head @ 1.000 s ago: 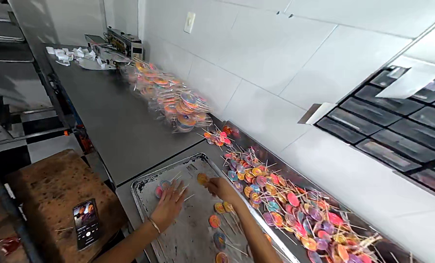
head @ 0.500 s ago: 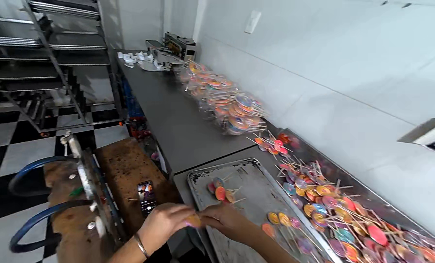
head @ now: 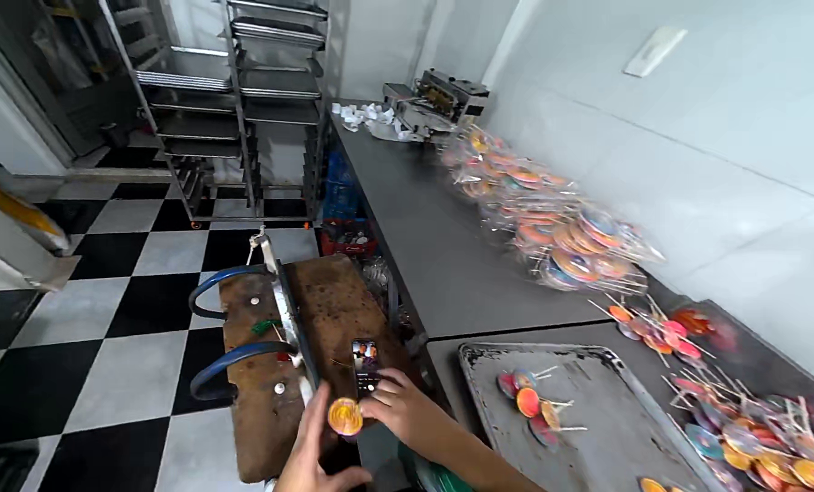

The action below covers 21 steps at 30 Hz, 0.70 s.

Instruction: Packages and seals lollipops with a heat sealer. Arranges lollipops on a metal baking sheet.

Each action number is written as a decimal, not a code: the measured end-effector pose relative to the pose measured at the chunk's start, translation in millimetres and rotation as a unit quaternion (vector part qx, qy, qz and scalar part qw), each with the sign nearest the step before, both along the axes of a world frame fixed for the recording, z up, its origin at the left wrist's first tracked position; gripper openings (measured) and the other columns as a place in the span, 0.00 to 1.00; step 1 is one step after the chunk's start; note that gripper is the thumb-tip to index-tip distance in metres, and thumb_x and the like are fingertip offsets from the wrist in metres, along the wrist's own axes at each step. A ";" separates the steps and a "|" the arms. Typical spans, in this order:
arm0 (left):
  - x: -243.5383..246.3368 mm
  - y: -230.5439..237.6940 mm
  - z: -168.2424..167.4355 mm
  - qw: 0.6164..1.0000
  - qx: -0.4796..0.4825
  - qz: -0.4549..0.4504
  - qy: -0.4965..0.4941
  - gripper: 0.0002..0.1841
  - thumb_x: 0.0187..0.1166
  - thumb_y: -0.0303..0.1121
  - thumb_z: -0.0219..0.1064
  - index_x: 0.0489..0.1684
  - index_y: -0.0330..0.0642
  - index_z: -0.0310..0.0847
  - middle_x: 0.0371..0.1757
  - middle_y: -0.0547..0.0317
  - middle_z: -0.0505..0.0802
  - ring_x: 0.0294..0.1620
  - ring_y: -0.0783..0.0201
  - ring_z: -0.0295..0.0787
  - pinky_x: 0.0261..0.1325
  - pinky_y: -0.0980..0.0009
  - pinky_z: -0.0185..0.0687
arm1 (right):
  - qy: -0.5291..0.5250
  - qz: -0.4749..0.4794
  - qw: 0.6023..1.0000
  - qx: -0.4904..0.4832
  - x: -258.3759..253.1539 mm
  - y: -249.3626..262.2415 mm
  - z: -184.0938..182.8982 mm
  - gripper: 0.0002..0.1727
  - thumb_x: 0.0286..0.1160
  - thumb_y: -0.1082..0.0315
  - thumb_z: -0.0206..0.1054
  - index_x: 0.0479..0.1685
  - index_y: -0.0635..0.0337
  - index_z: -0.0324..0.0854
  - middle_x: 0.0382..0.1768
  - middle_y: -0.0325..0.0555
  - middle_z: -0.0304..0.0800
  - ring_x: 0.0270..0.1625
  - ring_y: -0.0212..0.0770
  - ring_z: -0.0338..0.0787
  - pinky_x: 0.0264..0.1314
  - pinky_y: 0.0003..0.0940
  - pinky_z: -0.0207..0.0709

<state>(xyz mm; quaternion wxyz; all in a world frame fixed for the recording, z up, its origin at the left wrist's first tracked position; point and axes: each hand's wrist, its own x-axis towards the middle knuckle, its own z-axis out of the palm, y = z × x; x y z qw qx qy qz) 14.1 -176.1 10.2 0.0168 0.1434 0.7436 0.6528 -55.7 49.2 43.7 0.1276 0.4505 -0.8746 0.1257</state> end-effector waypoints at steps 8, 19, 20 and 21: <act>11.0 -39.9 -28.8 0.976 0.146 0.049 -0.154 0.28 0.85 0.33 0.63 0.78 0.21 0.66 0.70 0.42 0.87 0.66 0.60 0.89 0.69 0.64 0.86 | -0.227 0.042 0.972 0.037 -5.6 -49.6 -11.4 0.13 0.88 0.69 0.58 0.49 0.61 0.90 0.38 0.48 0.95 0.48 0.49 0.95 0.76 0.55 0.74; -77.5 -40.0 -94.4 0.763 0.420 0.256 -0.420 0.17 0.93 0.36 0.53 0.65 0.30 0.75 0.47 0.51 0.93 0.43 0.70 0.93 0.49 0.78 0.88 | -0.371 -0.349 0.839 0.192 -88.9 -141.4 -19.7 0.44 0.77 0.38 0.68 0.80 0.68 0.67 0.60 0.64 0.90 0.69 0.63 0.86 0.86 0.71 0.52; -74.9 -40.3 -99.2 0.790 0.370 0.253 -0.419 0.18 0.93 0.38 0.55 0.62 0.28 0.78 0.43 0.51 0.93 0.38 0.69 0.93 0.44 0.77 0.89 | -0.359 -0.332 0.851 0.191 -86.8 -138.6 -21.3 0.42 0.79 0.39 0.67 0.78 0.67 0.69 0.58 0.64 0.91 0.67 0.63 0.87 0.87 0.71 0.49; -75.5 -40.3 -100.3 0.802 0.331 0.262 -0.422 0.17 0.92 0.37 0.56 0.53 0.29 0.81 0.34 0.55 0.91 0.28 0.72 0.88 0.33 0.79 0.85 | -0.354 -0.320 0.858 0.189 -83.9 -137.3 -22.0 0.40 0.80 0.40 0.66 0.77 0.67 0.70 0.56 0.63 0.92 0.66 0.63 0.88 0.88 0.70 0.46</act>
